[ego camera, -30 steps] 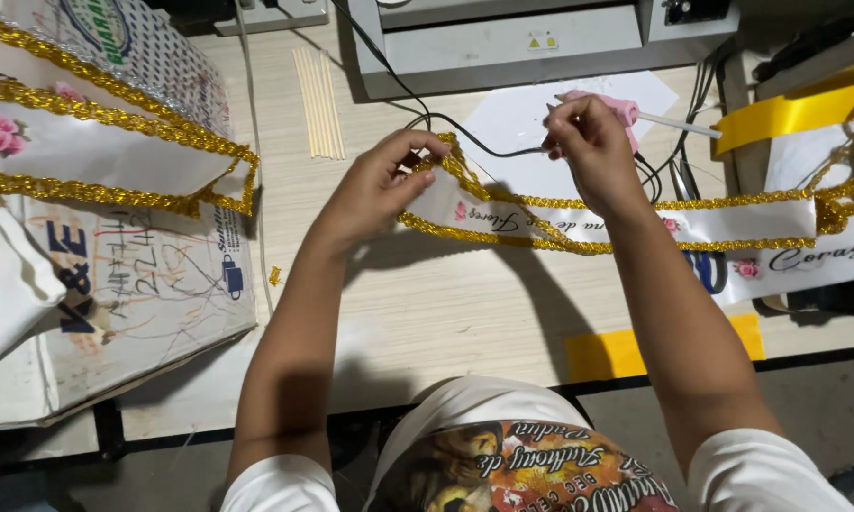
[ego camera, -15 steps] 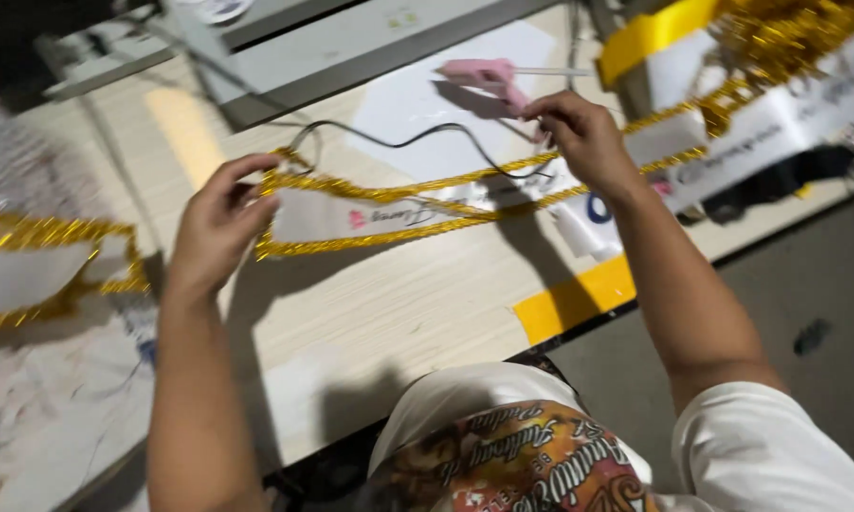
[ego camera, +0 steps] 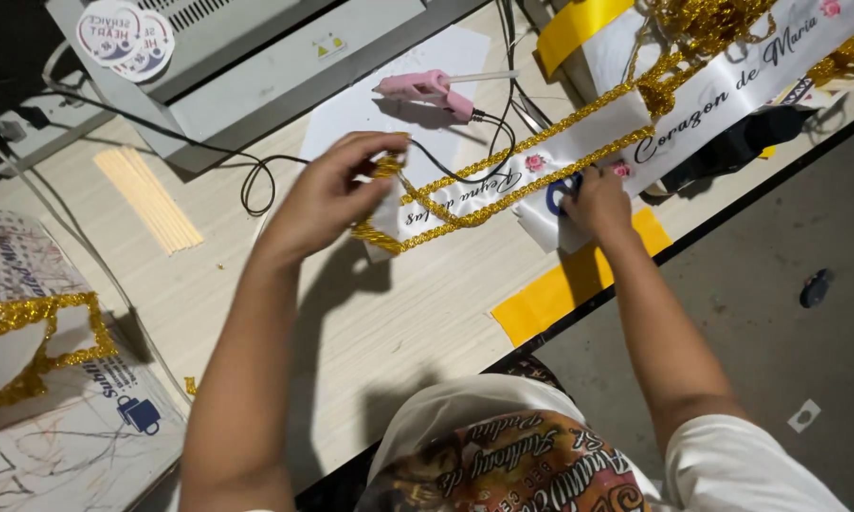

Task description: The person decorates a white sash with gold tinsel trim. They apply hot glue along the sash edges, press the tinsel into place, and trim excess material with scissors. The process is repeated on both sides of the sash.

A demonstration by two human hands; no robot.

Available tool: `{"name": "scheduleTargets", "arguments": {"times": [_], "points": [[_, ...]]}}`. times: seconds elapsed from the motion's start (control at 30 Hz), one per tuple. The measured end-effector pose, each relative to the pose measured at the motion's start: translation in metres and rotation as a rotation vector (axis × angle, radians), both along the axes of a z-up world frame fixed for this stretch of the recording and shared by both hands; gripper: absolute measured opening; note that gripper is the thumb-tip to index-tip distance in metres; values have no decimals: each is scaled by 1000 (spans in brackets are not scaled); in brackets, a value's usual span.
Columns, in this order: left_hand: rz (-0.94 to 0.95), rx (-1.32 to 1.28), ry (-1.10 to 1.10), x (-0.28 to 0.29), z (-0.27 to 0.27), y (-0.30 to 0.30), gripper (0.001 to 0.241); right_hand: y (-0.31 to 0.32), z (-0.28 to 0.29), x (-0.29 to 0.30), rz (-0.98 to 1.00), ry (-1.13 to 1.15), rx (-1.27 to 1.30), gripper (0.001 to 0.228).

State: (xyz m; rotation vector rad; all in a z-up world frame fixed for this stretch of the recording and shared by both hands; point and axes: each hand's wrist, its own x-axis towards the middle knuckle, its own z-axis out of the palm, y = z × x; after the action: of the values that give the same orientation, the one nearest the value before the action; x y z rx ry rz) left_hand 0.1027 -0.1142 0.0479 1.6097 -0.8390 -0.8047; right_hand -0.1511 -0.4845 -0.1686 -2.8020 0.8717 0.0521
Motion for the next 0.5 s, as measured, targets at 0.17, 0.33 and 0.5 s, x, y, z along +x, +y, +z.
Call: {"name": "scheduleTargets", "arguments": {"times": [0.17, 0.33, 0.5], "points": [[-77, -42, 111, -4, 3, -26, 43, -17, -7, 4, -36, 130, 32, 57], [-63, -40, 114, 5, 0, -23, 44, -72, 62, -4, 106, 445, -11, 56], [-11, -105, 82, 17, 5, 0, 45, -171, 154, -20, 286, 481, 188, 50]]}}
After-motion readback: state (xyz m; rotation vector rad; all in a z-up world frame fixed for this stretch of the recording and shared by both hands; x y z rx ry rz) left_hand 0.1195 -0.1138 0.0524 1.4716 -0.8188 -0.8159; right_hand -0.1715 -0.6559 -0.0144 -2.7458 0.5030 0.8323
